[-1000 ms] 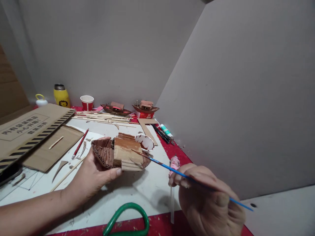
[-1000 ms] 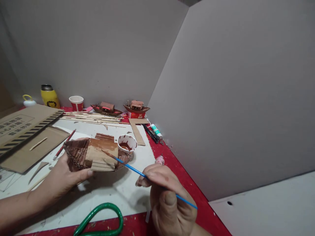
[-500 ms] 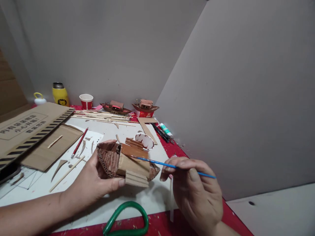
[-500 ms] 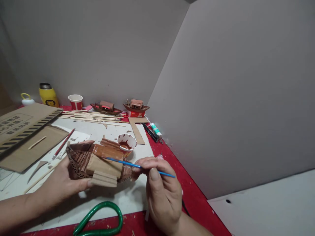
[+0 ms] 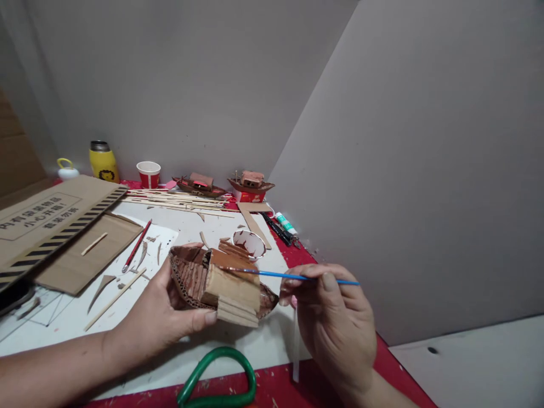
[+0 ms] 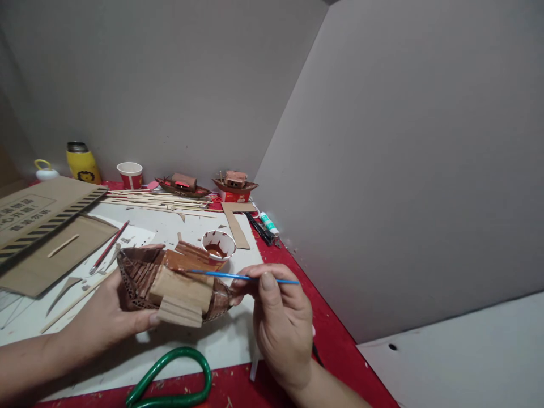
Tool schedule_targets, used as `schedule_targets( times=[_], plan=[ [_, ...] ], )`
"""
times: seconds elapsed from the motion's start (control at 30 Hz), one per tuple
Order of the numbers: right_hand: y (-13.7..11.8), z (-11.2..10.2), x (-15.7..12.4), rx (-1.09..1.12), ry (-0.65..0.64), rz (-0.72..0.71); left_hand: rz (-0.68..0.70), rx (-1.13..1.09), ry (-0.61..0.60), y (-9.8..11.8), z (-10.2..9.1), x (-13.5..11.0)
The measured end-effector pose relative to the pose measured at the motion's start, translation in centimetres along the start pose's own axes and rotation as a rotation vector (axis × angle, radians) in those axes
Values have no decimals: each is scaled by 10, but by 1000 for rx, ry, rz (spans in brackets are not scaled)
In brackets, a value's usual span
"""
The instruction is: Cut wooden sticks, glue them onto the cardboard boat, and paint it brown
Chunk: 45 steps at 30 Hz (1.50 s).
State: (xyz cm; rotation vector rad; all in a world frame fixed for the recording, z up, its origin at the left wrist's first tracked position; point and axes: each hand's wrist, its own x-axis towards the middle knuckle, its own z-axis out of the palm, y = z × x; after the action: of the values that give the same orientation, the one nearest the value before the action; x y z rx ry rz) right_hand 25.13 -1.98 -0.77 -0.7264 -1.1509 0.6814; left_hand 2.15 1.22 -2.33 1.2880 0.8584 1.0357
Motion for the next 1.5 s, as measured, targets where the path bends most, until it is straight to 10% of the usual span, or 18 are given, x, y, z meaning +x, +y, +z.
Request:
schedule_targets(
  times=[0.17,0.43,0.63,0.97,1.5],
  plan=[
    [-4,-1,5,33,-23,-40,-1,-38,-32,0,2,0],
    [0,-20,32,-233,330,-259,-63,-140,-151,-3,2,1],
    [14,-27,35,-699,71,-191,-91,-159,-241,-6,1,2],
    [22,-29,36,-812,-232,-251,-128,-271,-347,-6,5,2],
    [20,-29,37,-707,-100,-246,-105,-261,-357,-6,4,3]
  ],
)
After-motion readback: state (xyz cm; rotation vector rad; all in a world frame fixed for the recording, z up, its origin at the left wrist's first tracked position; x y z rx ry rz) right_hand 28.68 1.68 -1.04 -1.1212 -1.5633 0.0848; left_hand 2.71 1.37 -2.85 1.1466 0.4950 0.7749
